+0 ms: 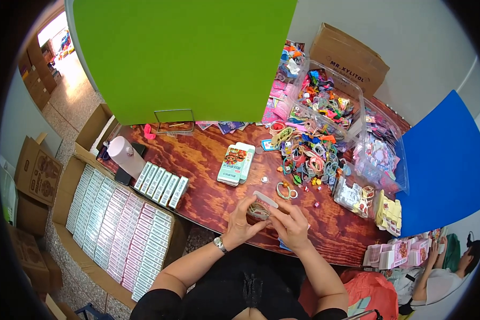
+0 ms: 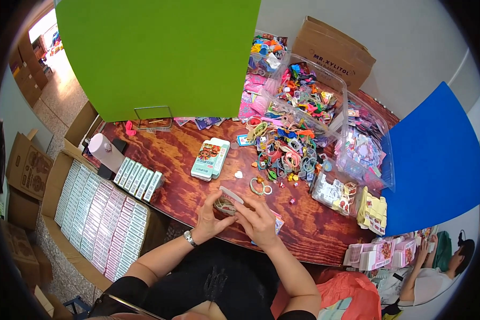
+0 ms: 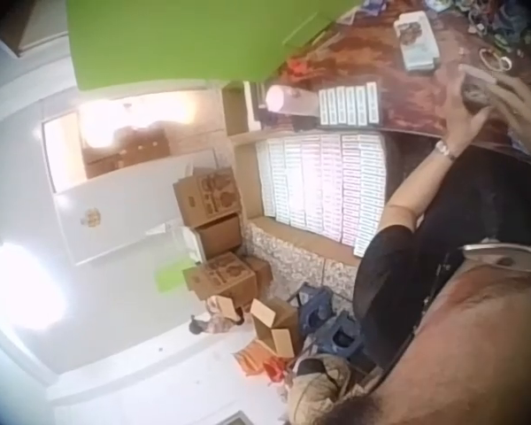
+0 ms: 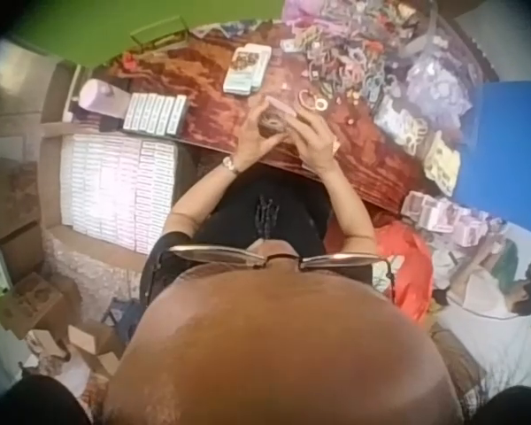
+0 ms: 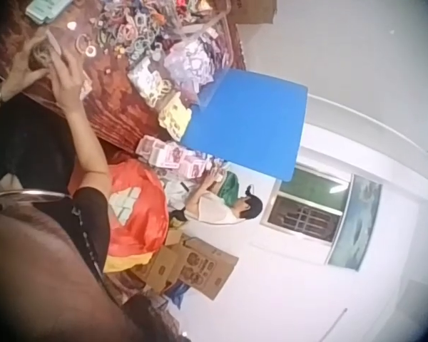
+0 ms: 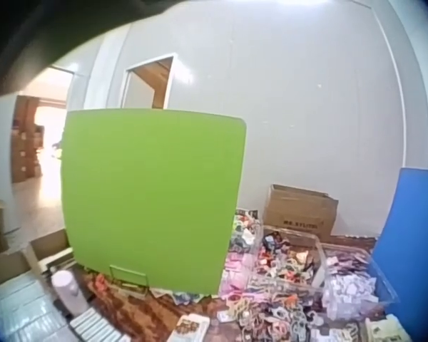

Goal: Packing small colorful toy items into white plastic containers at a table.

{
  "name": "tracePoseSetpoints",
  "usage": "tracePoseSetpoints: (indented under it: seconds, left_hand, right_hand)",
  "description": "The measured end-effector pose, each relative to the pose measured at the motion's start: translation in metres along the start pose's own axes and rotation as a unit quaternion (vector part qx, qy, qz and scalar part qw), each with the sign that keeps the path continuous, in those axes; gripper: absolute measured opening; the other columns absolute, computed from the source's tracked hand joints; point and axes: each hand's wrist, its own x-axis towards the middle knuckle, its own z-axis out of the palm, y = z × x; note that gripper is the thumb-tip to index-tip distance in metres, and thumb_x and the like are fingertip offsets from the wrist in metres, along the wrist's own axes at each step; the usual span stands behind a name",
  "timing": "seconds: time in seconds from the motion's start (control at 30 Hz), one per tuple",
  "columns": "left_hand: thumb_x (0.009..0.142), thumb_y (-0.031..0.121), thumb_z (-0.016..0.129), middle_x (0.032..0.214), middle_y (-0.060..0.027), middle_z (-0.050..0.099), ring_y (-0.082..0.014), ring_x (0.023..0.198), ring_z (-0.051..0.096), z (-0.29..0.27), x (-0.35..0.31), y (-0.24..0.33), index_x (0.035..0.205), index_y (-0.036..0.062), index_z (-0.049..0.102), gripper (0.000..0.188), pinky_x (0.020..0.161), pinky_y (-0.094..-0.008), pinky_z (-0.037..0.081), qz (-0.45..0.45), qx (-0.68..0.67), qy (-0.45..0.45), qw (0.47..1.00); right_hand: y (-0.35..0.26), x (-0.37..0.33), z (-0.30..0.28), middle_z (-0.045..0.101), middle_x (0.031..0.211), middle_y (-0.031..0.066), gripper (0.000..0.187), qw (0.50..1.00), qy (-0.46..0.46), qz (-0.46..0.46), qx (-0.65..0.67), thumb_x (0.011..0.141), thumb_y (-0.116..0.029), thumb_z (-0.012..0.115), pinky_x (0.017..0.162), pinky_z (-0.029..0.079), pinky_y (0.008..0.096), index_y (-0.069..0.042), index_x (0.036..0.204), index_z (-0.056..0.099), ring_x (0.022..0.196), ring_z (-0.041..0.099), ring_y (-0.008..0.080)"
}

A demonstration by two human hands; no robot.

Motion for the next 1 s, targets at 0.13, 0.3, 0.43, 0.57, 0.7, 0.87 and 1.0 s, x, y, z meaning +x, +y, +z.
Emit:
tracePoseSetpoints:
  seconds: [0.13,0.3,0.43,0.57,0.7,0.87,1.0]
  left_hand:
    - [0.069,0.014,0.092,0.127,-0.02,0.058,-0.0371,0.113,0.063,-0.001,-0.004,-0.013,0.136,0.0082,0.043,0.083,0.089,-0.0429,0.055,0.007,-0.006,-0.033,0.999]
    - [0.068,0.013,0.091,0.127,-0.0206,0.058,-0.0388,0.116,0.061,-0.003,-0.003,-0.011,0.133,0.0072,0.045,0.08,0.094,-0.0443,0.054,0.016,0.002,-0.05,0.999]
    - [0.069,0.013,0.091,0.13,-0.0239,0.057,-0.0413,0.12,0.059,0.0,-0.01,-0.021,0.133,0.0061,0.045,0.079,0.097,-0.0448,0.053,0.054,0.024,-0.033,0.998]
    - [0.068,0.012,0.091,0.132,-0.0254,0.056,-0.0428,0.122,0.058,0.0,-0.005,-0.011,0.134,0.0037,0.042,0.083,0.097,-0.0456,0.053,0.052,0.044,-0.038,0.997]
    - [0.068,0.013,0.091,0.132,-0.0256,0.056,-0.0435,0.119,0.06,0.004,-0.014,-0.014,0.136,0.0017,0.041,0.085,0.096,-0.0455,0.053,0.025,0.038,-0.016,0.999]
    - [0.07,0.016,0.09,0.132,-0.0273,0.054,-0.0434,0.118,0.06,0.0,-0.016,-0.011,0.144,-0.0011,0.033,0.095,0.096,-0.0455,0.053,-0.051,0.033,-0.066,0.996]
    - [0.071,0.015,0.089,0.133,-0.0296,0.053,-0.0442,0.121,0.057,-0.002,-0.01,-0.007,0.15,-0.0044,0.025,0.103,0.098,-0.0453,0.051,-0.026,0.081,-0.08,0.993]
  right_hand:
    - [0.014,-0.01,0.013,0.067,0.116,0.0141,0.031,0.999,-0.026,0.025,0.032,0.085,-0.003,0.075,0.078,0.055,0.0355,-0.006,0.115,0.073,0.094,0.068,0.0283]
    - [0.017,-0.006,0.013,0.069,0.111,0.0159,0.024,0.986,-0.078,0.104,0.105,0.09,-0.002,0.07,0.078,0.056,0.0369,-0.004,0.113,0.071,0.095,0.069,0.0311]
    - [0.004,0.008,0.016,0.069,0.105,0.0133,0.024,0.979,-0.074,0.159,0.101,0.09,0.0,0.069,0.078,0.056,0.0358,-0.003,0.113,0.069,0.092,0.07,0.0248]
    - [0.007,0.008,0.016,0.068,0.104,0.0123,0.024,0.991,-0.053,0.117,0.037,0.087,0.001,0.07,0.076,0.057,0.0368,-0.004,0.111,0.069,0.091,0.069,0.0274]
    - [0.005,0.006,0.009,0.067,0.102,0.0103,0.026,0.995,-0.091,-0.02,-0.035,0.083,-0.004,0.074,0.075,0.056,0.0379,-0.005,0.108,0.07,0.091,0.067,0.0299]
    - [0.0,0.018,0.007,0.068,0.1,0.0108,0.024,0.994,-0.099,0.014,0.032,0.083,-0.003,0.073,0.078,0.055,0.0391,-0.005,0.107,0.071,0.091,0.067,0.0305]
    - [-0.009,0.021,0.013,0.068,0.094,0.012,0.023,0.997,-0.074,0.025,0.001,0.082,0.0,0.073,0.077,0.053,0.0394,-0.003,0.104,0.071,0.088,0.067,0.0301]
